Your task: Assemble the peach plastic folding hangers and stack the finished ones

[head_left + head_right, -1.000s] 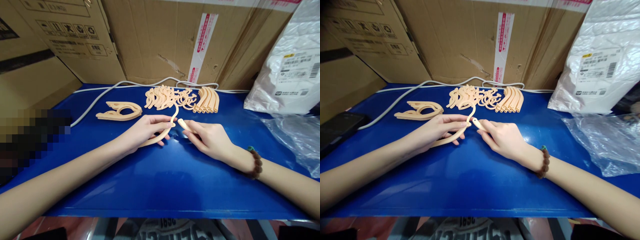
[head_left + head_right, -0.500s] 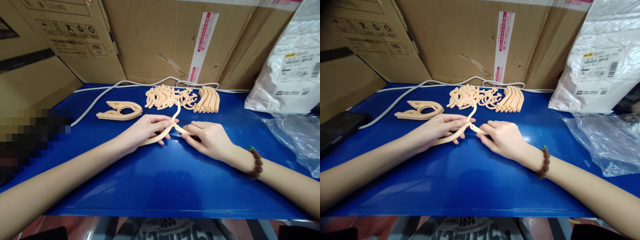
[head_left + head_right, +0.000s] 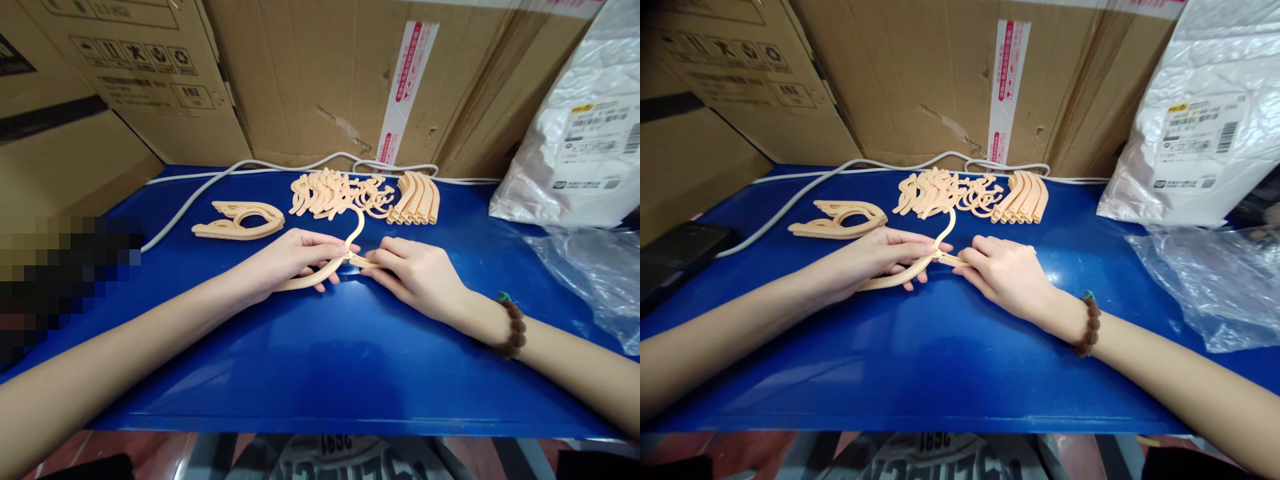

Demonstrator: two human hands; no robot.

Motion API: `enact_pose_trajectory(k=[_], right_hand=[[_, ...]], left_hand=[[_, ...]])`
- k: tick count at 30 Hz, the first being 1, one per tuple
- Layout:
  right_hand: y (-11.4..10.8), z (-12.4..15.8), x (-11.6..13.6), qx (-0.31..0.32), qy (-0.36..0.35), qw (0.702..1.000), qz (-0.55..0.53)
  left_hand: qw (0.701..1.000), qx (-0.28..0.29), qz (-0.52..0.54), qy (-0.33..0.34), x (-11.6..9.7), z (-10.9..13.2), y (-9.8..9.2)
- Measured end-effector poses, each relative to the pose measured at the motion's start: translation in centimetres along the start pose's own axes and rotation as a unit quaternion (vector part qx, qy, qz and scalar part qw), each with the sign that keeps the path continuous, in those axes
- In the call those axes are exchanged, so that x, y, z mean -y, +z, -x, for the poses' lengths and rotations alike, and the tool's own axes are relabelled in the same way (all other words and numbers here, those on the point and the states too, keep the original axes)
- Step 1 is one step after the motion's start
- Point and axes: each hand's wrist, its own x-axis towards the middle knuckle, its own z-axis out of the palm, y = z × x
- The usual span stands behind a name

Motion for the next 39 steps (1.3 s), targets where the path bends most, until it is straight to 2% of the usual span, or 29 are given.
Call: enact_pose_trajectory(k=[7,15,39], right_hand=[[0.15,0.03,-0.02,0.000,-0.018,1.000,-0.001],[0.20,0.17,-0.08,0.004,-0.033,0.999,0.010],[0.12,0.13,-0.01,0.009,-0.053,0.998,0.021]], left_hand=[[0.999,-0.003,-0.035,0.001,0.07,0.00,0.02],[0.998,-0.033,-0.043,0.016,-0.06,0.15,0.29],[0.997,-0.038,-0.061,0.035,0.38,-0.03,0.17]])
